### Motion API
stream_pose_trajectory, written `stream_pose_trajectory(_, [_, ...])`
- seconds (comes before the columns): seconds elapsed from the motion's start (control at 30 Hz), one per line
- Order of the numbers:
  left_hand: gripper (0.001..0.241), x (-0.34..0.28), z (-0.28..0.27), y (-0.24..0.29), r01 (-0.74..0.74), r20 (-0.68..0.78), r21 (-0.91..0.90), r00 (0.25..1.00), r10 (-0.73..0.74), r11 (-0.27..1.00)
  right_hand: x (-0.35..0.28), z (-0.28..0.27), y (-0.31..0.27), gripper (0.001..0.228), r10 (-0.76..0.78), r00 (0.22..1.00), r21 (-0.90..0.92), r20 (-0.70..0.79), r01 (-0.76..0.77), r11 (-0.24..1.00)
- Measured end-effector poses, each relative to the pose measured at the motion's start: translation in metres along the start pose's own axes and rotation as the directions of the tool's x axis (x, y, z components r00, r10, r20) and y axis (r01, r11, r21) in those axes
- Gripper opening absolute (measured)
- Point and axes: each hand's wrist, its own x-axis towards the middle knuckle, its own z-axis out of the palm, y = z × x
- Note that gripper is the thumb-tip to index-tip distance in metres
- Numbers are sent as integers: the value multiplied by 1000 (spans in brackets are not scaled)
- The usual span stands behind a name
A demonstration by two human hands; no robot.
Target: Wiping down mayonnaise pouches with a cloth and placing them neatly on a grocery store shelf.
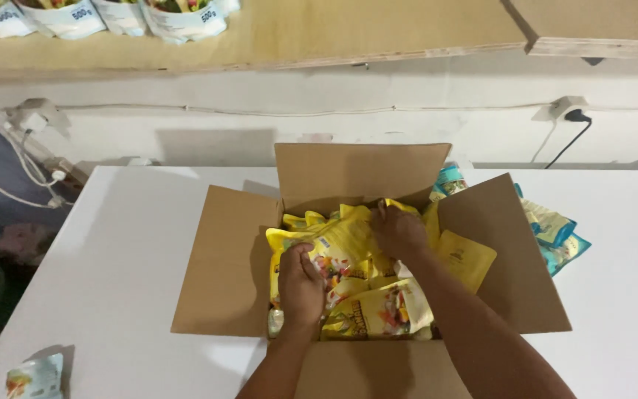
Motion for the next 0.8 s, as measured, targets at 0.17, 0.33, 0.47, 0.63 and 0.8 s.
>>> stream_pose_trajectory(0.17, [18,0,-1,1,-170,-31,75,985,172,983,11,15,30,36,-333,943,-85,27,334,939])
stream_pose_trajectory(0.33, [20,-4,-4,4,-62,13,3,998,62,998,-22,-87,-26,41,239,906,399,350,-375,837])
stream_pose_trajectory(0.47, [70,-12,-12,45,-124,144,224,985,93,967,-45,-152,-61,27,238,852,702,466,-520,486])
stream_pose_trajectory(0.63, [97,-12,-9,83,-304,161,363,951,263,881,-84,-204,-106,19,224,918,934,326,-349,70])
stream_pose_trajectory(0.8, [67,0,-10,113,-49,470,-385,849,241,921,-96,-216,-120,18,243,922,953,302,-286,-99])
